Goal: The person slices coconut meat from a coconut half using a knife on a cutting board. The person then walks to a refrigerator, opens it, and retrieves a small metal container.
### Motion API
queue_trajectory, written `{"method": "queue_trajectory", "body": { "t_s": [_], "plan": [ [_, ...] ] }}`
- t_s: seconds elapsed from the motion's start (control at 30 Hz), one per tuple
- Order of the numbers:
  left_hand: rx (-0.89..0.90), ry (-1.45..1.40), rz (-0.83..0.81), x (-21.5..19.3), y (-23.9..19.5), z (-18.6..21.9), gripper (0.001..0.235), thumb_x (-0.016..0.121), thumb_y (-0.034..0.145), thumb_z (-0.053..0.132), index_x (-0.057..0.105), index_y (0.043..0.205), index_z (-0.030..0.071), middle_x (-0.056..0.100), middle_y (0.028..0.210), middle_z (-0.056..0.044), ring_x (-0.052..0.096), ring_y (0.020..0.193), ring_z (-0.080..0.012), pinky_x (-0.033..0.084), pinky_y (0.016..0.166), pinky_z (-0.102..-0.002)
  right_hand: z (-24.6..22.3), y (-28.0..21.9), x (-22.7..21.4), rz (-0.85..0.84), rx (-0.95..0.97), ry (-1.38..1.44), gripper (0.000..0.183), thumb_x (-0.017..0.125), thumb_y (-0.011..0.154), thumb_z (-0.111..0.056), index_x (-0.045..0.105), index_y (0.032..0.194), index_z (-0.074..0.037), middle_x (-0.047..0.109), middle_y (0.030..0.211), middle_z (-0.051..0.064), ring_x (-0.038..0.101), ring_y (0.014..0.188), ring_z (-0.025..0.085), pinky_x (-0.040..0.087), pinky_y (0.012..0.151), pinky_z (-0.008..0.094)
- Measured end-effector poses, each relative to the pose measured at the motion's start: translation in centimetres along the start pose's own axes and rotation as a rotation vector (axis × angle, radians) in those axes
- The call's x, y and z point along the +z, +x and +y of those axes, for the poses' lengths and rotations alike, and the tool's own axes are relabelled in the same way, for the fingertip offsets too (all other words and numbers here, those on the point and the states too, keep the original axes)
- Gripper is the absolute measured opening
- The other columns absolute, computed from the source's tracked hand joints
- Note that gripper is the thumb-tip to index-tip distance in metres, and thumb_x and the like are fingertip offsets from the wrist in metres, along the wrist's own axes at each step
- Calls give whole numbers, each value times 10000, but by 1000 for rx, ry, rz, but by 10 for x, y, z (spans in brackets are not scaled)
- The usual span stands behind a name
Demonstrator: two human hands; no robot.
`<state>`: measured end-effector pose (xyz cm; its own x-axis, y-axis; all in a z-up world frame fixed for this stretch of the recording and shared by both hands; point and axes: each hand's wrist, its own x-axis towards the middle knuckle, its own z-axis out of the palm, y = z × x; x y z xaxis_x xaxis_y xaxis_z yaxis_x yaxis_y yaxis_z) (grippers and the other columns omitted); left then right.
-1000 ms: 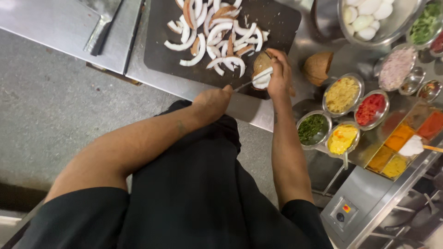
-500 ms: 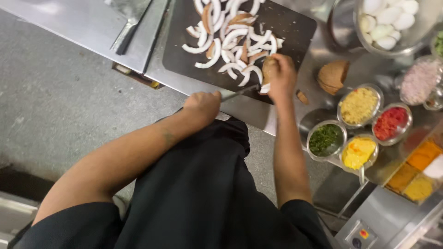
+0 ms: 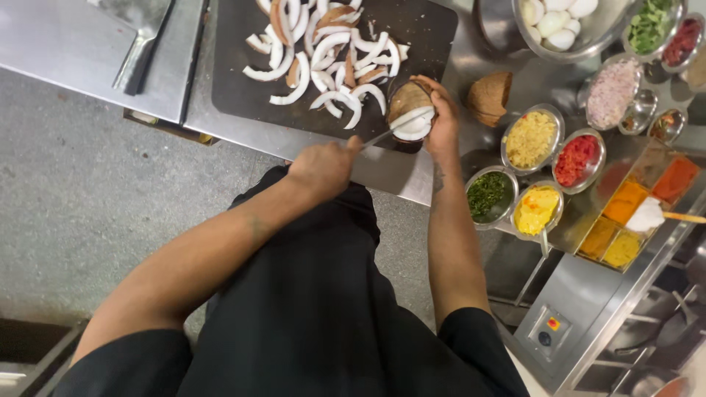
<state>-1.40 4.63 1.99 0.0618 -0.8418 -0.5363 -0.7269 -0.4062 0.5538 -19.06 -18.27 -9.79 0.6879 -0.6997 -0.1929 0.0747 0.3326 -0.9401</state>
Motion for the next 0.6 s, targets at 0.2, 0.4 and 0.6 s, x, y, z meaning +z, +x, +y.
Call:
{"method": "queue_trajectory", "body": {
  "t_s": [0.2, 0.4, 0.6],
  "plan": [
    [15, 12, 46, 4, 22, 4, 182, 502, 980, 97, 524, 1151, 40, 723, 997, -255, 738, 924, -400, 594, 770, -479, -3, 4, 2, -11, -39, -52, 471, 482, 999, -230, 639, 1317, 80, 682, 1321, 201, 656, 1221, 276, 491, 1110, 366],
    [36, 118, 138, 26, 29, -3, 117, 529, 976, 108, 557, 1069, 45, 751, 878, -191, 766, 813, -341, 614, 670, -423, -24, 2, 19, -26, -41, -331, 474, 458, 991, -245, 650, 1318, 40, 682, 1331, 180, 665, 1214, 262, 502, 1085, 363],
    [16, 112, 101, 38, 22, -16, 136, 543, 985, 97, 556, 1103, 33, 760, 867, -182, 768, 795, -337, 613, 641, -423, -27, -6, 61, 69, -16, -798, 379, 498, 977, -221, 701, 1249, -55, 701, 1264, 115, 666, 1036, 254, 556, 917, 388]
  ]
}}
